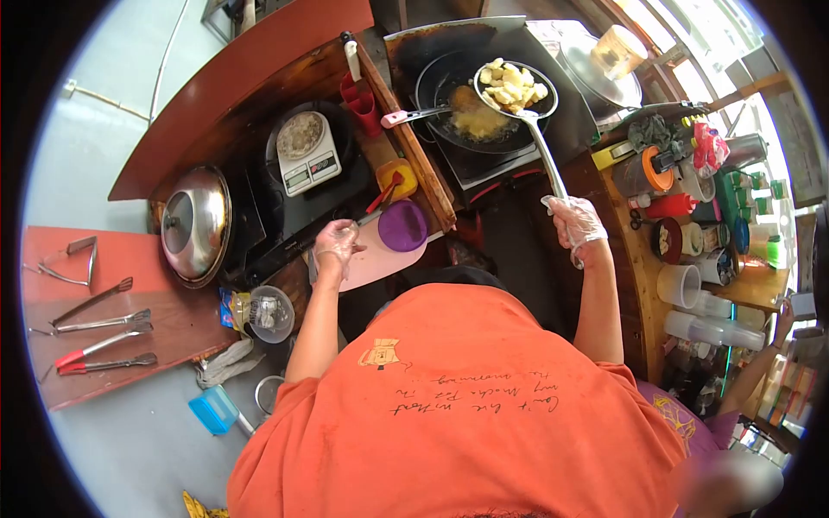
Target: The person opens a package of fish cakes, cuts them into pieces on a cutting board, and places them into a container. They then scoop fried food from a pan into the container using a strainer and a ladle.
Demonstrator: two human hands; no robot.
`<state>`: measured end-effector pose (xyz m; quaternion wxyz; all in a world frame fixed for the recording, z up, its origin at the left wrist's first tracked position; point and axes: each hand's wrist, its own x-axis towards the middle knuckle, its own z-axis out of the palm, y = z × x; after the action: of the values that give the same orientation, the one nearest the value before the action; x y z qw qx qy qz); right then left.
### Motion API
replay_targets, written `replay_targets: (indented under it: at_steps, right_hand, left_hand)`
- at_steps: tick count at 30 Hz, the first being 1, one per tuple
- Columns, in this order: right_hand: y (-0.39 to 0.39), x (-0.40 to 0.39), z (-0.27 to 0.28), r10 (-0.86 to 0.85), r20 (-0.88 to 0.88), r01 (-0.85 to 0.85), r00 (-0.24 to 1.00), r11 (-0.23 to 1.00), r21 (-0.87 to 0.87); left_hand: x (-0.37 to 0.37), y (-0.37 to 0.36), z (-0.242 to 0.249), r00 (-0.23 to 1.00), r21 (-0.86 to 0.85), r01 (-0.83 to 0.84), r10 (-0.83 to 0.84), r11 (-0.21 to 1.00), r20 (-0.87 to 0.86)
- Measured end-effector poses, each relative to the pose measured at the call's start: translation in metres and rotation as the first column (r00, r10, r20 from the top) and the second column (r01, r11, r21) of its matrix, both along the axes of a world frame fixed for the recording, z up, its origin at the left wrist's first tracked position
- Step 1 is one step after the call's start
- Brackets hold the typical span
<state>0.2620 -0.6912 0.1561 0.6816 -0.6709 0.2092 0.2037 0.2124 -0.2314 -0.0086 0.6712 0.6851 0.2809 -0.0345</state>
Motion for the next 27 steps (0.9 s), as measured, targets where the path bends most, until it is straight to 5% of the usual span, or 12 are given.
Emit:
replay_targets:
  at_steps: [5, 7, 11, 13, 14, 18, 19, 21, 23, 25, 26, 27]
  right_hand:
    - [-0.007, 0.0, -0.005, 0.05, -0.011, -0.05, 0.999, 0.999, -0.005]
    - [-0.008, -0.002, -0.004, 0.038, -0.003, -0.038, 0.999, 0.999, -0.005]
    - [-0.014, -0.005, -0.001, 0.032, 0.019, -0.032, 0.999, 0.999, 0.009]
    - [-0.015, -0.007, 0.001, 0.029, 0.016, -0.029, 0.999, 0.999, 0.018]
    - [-0.016, -0.007, 0.003, 0.023, 0.007, -0.023, 1.0, 0.999, 0.024]
    - [-0.015, -0.013, 0.007, -0.01, 0.009, 0.01, 1.0, 0.999, 0.043]
    - [-0.016, -0.013, 0.005, -0.022, 0.008, 0.021, 1.0, 0.999, 0.042]
    - [-0.017, -0.013, 0.002, -0.007, 0.013, 0.006, 1.0, 0.999, 0.038]
    - [-0.015, -0.016, 0.004, -0.014, 0.019, 0.013, 1.0, 0.999, 0.048]
    - [-0.011, -0.018, 0.008, -0.014, 0.039, 0.012, 0.999, 0.999, 0.033]
    - [-0.012, -0.017, 0.004, -0.01, 0.027, 0.008, 1.0, 0.997, 0.077]
    - [-0.011, -0.018, 0.002, -0.009, 0.029, 0.007, 1.0, 0.997, 0.077]
  left_hand:
    - [0.052, -0.035, 0.103, 0.965, -0.087, 0.197, -0.178, 0.976, 0.193]
    - [0.081, -0.073, 0.136, 0.91, 0.019, 0.299, -0.291, 0.954, 0.293]
    - [0.147, -0.138, 0.146, 0.794, 0.463, 0.441, -0.575, 0.769, 0.197]
    - [0.202, -0.162, 0.098, 0.65, 0.792, 0.486, -0.758, 0.37, -0.045]
    - [0.205, -0.179, 0.109, 0.634, 0.881, 0.468, -0.721, 0.069, -0.28]
    - [0.234, -0.21, 0.101, 0.497, 0.896, 0.394, -0.772, -0.206, -0.396]
    - [0.234, -0.214, 0.101, 0.488, 0.896, 0.392, -0.777, -0.21, -0.396]
    - [0.214, -0.215, 0.115, 0.715, 0.818, 0.514, -0.655, 0.257, -0.243]
    - [0.195, -0.202, 0.116, 0.712, 0.86, 0.44, -0.683, 0.258, -0.16]
    - [0.174, -0.187, 0.133, 0.541, 0.982, 0.157, -0.841, 0.105, 0.003]
    - [0.163, -0.179, 0.138, 0.539, 0.982, 0.156, -0.843, 0.105, 0.005]
    - [0.149, -0.17, 0.142, 0.578, 0.931, 0.232, -0.81, 0.282, 0.101]
